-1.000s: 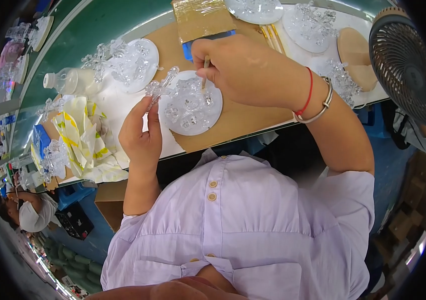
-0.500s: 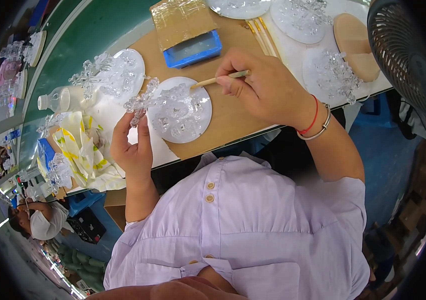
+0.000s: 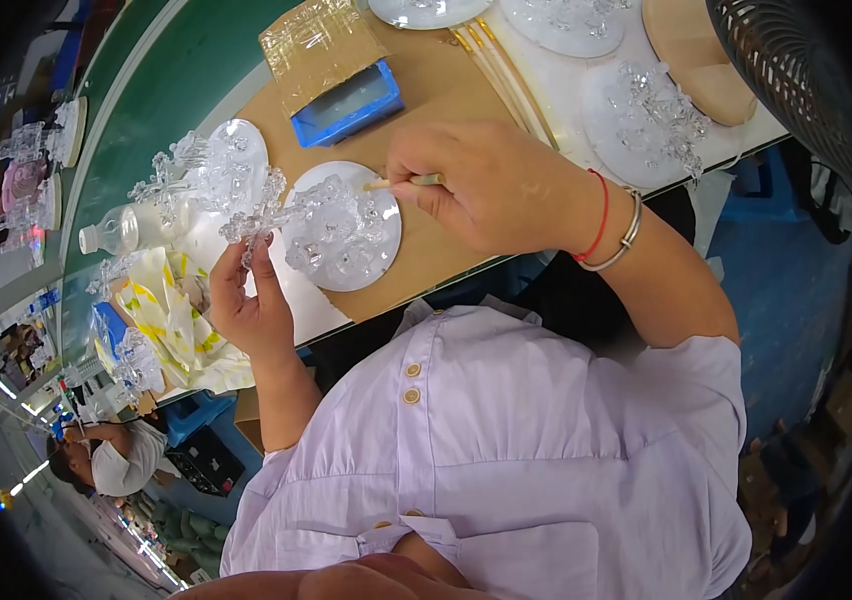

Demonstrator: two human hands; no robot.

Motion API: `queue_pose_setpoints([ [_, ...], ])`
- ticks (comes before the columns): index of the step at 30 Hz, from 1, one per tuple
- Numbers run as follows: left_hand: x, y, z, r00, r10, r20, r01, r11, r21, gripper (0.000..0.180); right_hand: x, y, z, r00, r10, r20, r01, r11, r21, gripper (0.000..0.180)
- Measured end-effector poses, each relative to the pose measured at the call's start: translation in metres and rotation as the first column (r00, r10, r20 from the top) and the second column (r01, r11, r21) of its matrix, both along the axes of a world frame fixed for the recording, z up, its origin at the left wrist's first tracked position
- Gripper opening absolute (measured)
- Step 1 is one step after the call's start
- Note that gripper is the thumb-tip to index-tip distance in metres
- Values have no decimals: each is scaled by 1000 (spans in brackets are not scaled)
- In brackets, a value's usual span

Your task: Assembling clear plastic decorative light fixtures by applying adhesive and joining components.

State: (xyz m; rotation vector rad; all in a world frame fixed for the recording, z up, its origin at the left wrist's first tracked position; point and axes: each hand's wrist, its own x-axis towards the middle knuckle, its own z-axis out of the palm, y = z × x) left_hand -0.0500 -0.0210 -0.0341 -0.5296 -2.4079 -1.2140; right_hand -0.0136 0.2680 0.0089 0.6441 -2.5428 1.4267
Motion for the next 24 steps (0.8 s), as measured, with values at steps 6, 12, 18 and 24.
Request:
queue_pose_setpoints([
  [6, -1, 1, 1, 1000, -8, -15, 8, 1000, 7, 18, -3, -1, -8, 996, -44, -74, 40, 998, -52, 5],
  [12, -2, -1, 0, 1000, 3, -12, -3, 1000, -7, 18, 0, 13, 10, 997, -31, 73, 32, 999, -15, 3],
  [18, -4, -1, -2, 1000, -8, -15, 8, 1000, 12, 18, -8, 17, 19, 941, -263, -211, 233, 960, -158, 6],
  [24, -4, -2, -2, 999, -32, -21, 32, 999, 1, 20, -25, 5, 13, 947, -296, -125, 293, 955, -43, 7],
])
